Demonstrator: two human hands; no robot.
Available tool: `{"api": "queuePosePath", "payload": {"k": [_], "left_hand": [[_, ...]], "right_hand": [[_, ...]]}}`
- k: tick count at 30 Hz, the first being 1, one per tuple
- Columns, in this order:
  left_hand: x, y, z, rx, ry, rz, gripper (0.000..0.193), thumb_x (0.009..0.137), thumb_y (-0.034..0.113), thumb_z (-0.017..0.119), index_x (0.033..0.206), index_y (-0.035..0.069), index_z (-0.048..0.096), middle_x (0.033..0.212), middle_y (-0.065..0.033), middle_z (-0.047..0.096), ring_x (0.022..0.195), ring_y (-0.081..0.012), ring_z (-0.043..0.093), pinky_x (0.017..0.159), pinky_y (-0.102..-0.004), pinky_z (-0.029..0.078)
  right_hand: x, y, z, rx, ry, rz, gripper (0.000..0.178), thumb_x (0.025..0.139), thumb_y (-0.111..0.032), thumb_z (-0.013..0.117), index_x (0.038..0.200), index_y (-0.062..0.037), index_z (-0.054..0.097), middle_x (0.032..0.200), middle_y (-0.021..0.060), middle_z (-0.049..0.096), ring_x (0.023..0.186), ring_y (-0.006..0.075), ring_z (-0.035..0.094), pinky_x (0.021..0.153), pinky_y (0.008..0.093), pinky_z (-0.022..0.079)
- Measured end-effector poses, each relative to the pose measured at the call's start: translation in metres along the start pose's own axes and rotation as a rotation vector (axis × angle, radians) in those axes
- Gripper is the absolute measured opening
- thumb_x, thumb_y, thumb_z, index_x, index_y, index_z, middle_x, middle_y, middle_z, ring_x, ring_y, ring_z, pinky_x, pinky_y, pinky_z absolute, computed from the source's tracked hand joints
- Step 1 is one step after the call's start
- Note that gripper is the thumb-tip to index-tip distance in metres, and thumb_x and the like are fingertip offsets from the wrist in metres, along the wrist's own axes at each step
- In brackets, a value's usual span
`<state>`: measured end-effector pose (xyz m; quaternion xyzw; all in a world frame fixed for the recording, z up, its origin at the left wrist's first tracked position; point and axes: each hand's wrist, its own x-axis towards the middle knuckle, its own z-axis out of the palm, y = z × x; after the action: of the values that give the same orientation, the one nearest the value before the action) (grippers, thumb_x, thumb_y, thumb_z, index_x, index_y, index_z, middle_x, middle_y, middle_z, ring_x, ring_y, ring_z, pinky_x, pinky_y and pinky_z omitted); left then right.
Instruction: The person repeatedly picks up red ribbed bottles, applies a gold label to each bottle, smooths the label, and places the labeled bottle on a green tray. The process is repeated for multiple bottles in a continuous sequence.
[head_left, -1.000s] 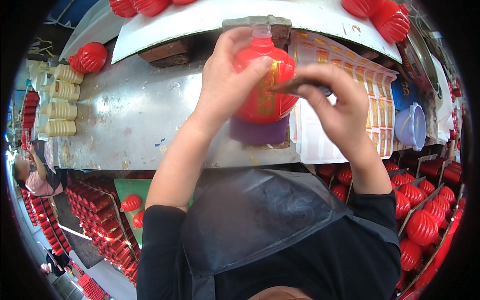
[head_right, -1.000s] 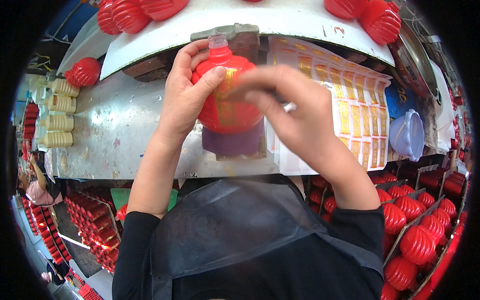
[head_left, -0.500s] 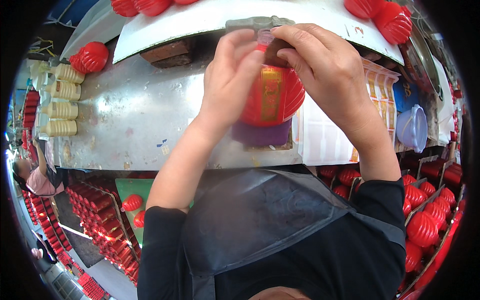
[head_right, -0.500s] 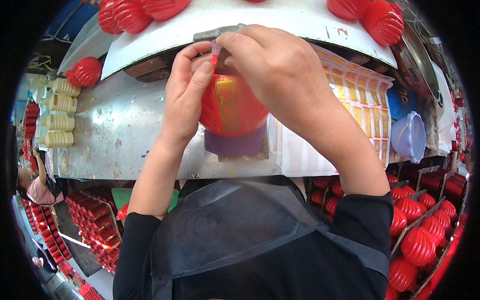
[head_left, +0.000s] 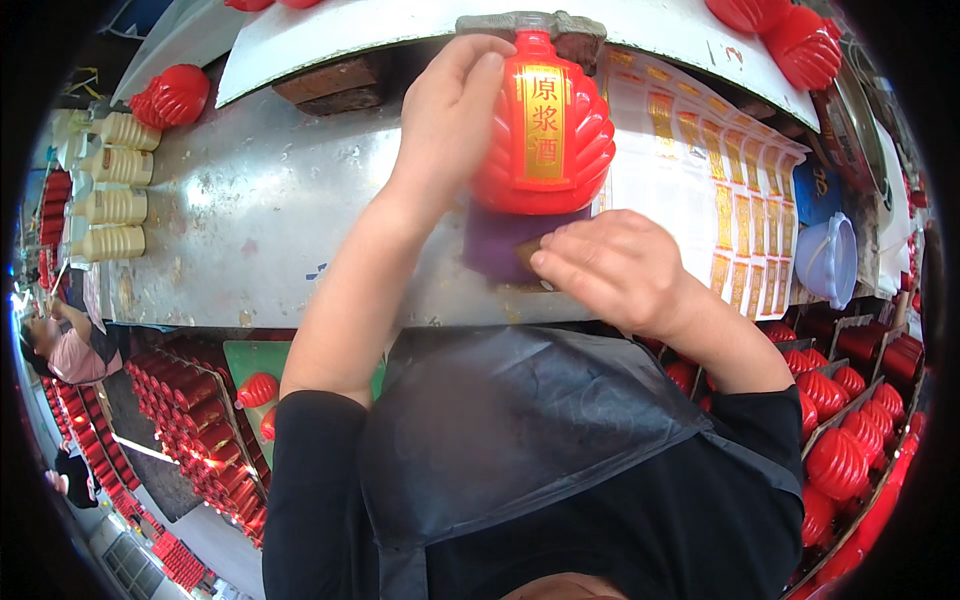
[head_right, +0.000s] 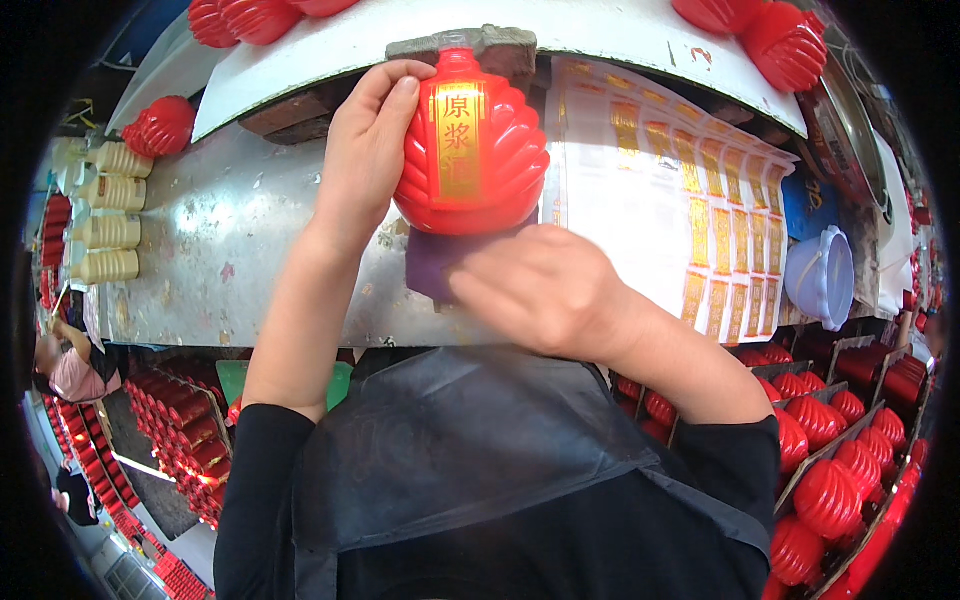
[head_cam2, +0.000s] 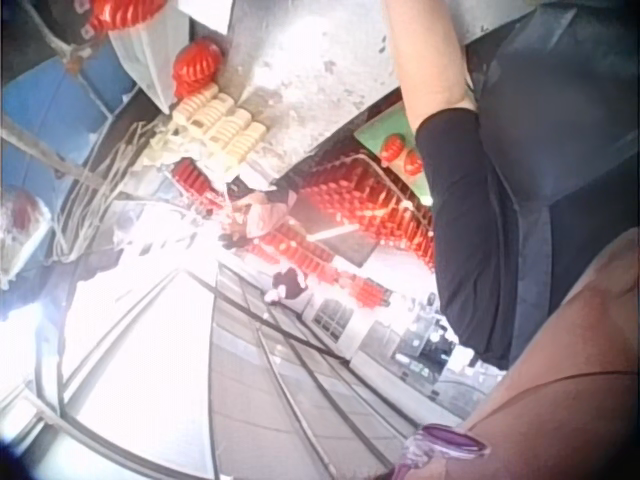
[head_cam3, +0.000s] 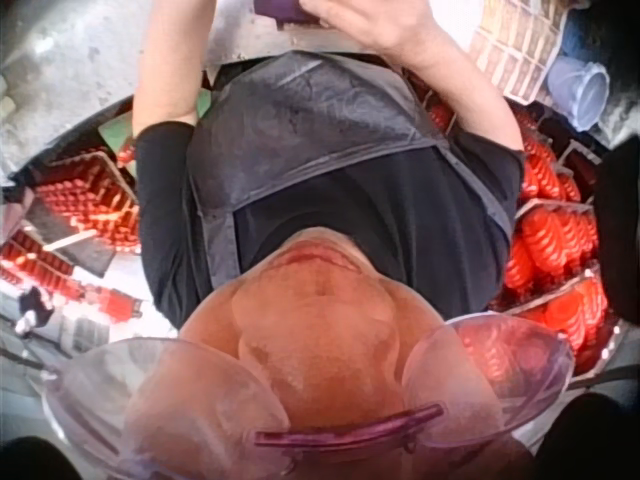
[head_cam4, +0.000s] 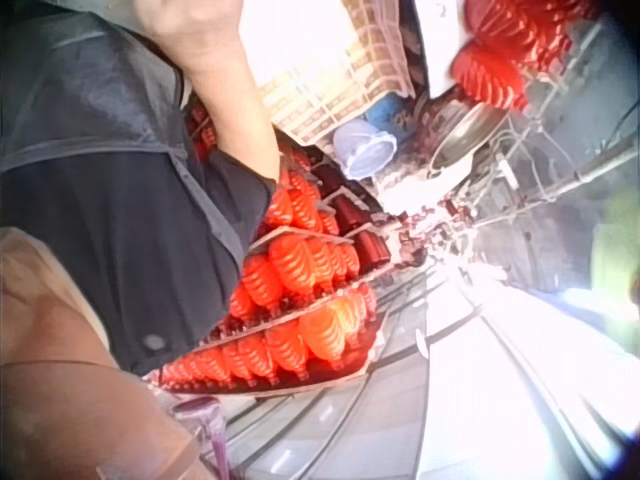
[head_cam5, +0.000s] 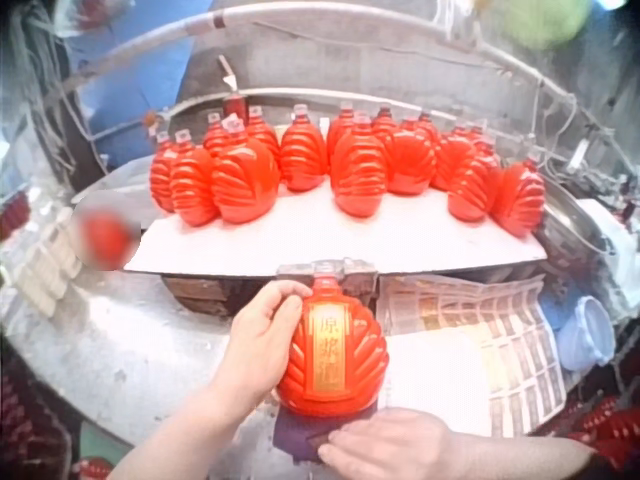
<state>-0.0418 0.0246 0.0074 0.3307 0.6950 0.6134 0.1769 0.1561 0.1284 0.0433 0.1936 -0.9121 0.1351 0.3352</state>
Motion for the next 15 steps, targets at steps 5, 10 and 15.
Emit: {"api": "queuePosePath", "payload": {"k": [5,10,15], "left_hand": [[-0.040,-0.015,0.008,-0.086,0.085,0.029,0.040,0.115,0.021,0.047,0.148,-0.001,0.055,0.136,-0.0095,0.065,0.122,-0.0147,0.060,0.108,-0.0296,0.047],[-0.059,-0.028,0.017,0.040,0.173,0.169,0.056,0.110,0.037,0.051,0.153,0.000,0.047,0.151,-0.0228,0.051,0.140,-0.0383,0.051,0.119,-0.0442,0.039],[-0.065,-0.030,0.020,0.105,0.175,0.238,0.068,0.109,0.048,0.053,0.155,-0.001,0.042,0.156,-0.0263,0.044,0.145,-0.0424,0.044,0.122,-0.0477,0.034]], "right_hand": [[-0.006,0.015,-0.006,-0.158,0.113,0.172,0.034,0.072,0.003,0.083,0.104,-0.0031,0.077,0.097,0.0098,0.077,0.087,0.0258,0.075,0.072,0.0348,0.057],[-0.008,-0.006,0.004,-0.074,-0.045,0.059,0.027,0.075,-0.006,0.073,0.102,-0.0052,0.076,0.100,0.0091,0.076,0.091,0.0240,0.074,0.075,0.0350,0.058],[-0.010,-0.001,-0.005,0.259,0.031,0.703,0.022,0.096,-0.009,0.071,0.117,-0.0016,0.074,0.123,0.0169,0.072,0.102,0.0258,0.072,0.085,0.0339,0.057]]}}
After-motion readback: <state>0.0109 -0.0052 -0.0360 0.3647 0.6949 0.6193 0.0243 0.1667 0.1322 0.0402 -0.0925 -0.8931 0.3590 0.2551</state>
